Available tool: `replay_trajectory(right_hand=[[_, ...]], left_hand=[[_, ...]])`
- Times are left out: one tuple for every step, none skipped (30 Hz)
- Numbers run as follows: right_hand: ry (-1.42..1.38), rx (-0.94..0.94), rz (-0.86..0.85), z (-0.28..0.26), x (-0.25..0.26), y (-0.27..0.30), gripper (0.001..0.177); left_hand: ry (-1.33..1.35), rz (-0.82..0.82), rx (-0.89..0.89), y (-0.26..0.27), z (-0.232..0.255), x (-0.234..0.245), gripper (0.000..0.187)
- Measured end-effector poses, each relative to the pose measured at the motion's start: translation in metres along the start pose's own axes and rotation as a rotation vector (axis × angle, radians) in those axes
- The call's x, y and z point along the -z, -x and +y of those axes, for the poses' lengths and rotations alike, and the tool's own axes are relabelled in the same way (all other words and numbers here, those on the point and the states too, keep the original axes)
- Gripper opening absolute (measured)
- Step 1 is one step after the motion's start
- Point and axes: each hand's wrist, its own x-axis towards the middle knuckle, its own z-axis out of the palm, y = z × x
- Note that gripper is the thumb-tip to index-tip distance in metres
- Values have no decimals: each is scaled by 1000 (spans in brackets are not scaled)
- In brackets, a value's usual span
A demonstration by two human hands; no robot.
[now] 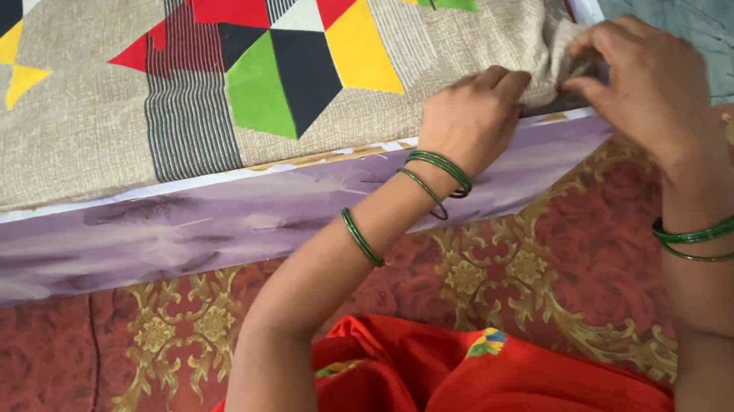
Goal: The person covers a piece of furniture by smoothing and tucking a patterned fabric over its surface and edges by hand.
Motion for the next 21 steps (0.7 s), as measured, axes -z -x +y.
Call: replay_trajectory(right_hand=[[19, 95, 53, 0, -5, -3, 48], [37, 191, 104, 1, -11, -6, 62], [-20, 230, 107, 2, -18, -10, 69], [-77, 273, 112, 3, -25, -15, 75], [-134, 315, 117, 4, -30, -19, 81], [-163, 269, 115, 5, -36, -23, 79], [-191, 224, 112, 5, -42, -26, 76], [-219, 177, 107, 6, -49, -28, 73], [-168, 171, 116, 9, -54, -29, 55], [-117, 164, 127, 12, -58, -28, 38], [-66, 157, 137, 17, -59, -29, 21], [58, 167, 232, 23, -58, -29, 14], [184, 176, 327, 28, -56, -30, 8], [307, 184, 422, 32, -53, -31, 9], [307, 174, 346, 37, -47, -30, 7], [308, 163, 268, 42, -38, -25, 7], [308, 151, 189, 44, -33, -21, 9], [276, 163, 125, 42, -32, -17, 15], [244, 175, 62, 39, -31, -13, 23], [213, 188, 5, 36, -29, -12, 32], [179, 97, -132, 36, -23, -12, 35]], left_hand=[[31, 35, 22, 0, 0, 1, 22], [25, 25, 50, 0, 1, 2, 22], [18, 15, 77, 0, 1, 2, 22], [8, 9, 103, -1, 1, 3, 22], [9, -3, 122, -1, 1, 4, 22], [8, -12, 142, -2, 2, 5, 22], [7, -21, 162, -2, 2, 6, 23], [17, -2, 148, -2, 3, 6, 22], [27, 17, 134, -2, 3, 7, 22], [38, 36, 120, -1, 4, 7, 21], [48, 52, 108, -1, 4, 8, 21], [57, 66, 94, 1, 4, 9, 22], [67, 80, 79, 2, 4, 10, 22], [71, 81, 61, 2, 4, 11, 22], [75, 82, 43, 3, 4, 11, 21], [82, 82, 26, 3, 4, 11, 20], [31, 34, 6, 2, 3, 9, 17], [-17, -17, -9, 1, 2, 5, 15], [-64, -68, -25, 1, 3, 2, 12], [-69, -62, -28, 1, 3, 0, 12], [-73, -56, -31, 0, 4, -2, 12]])
